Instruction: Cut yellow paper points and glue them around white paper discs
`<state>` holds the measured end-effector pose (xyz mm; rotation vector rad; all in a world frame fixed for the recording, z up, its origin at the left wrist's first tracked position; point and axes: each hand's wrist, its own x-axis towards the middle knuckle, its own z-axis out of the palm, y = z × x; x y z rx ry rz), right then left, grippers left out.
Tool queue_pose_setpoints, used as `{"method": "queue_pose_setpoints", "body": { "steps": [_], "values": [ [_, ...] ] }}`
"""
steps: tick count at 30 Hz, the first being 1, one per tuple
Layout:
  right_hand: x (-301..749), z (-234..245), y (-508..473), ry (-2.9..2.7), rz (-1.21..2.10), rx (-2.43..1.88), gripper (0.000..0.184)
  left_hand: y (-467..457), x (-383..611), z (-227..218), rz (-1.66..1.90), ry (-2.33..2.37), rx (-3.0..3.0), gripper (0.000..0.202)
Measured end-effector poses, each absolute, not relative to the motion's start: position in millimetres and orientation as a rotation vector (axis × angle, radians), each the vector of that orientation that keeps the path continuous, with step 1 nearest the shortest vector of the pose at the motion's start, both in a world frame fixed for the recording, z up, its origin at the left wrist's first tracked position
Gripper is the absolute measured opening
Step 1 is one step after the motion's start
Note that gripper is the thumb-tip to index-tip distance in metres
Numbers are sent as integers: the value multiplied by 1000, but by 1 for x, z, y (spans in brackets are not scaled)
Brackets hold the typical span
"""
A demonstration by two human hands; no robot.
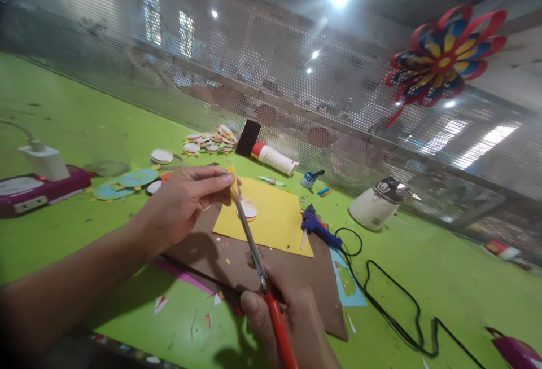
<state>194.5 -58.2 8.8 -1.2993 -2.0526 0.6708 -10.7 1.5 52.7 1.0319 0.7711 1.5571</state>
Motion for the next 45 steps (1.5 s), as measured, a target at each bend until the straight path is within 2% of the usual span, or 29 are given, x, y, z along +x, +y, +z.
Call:
{"method": "queue_pose_setpoints", "body": {
  "steps": [27, 45],
  "values": [
    [191, 8, -60, -2001, 645, -1311, 62, 1, -10, 53, 1568, 800, 1044, 12],
    [193, 12, -58, -2146, 568, -1222, 52, 2, -12, 54, 1568, 738, 1045, 13]
  ]
}}
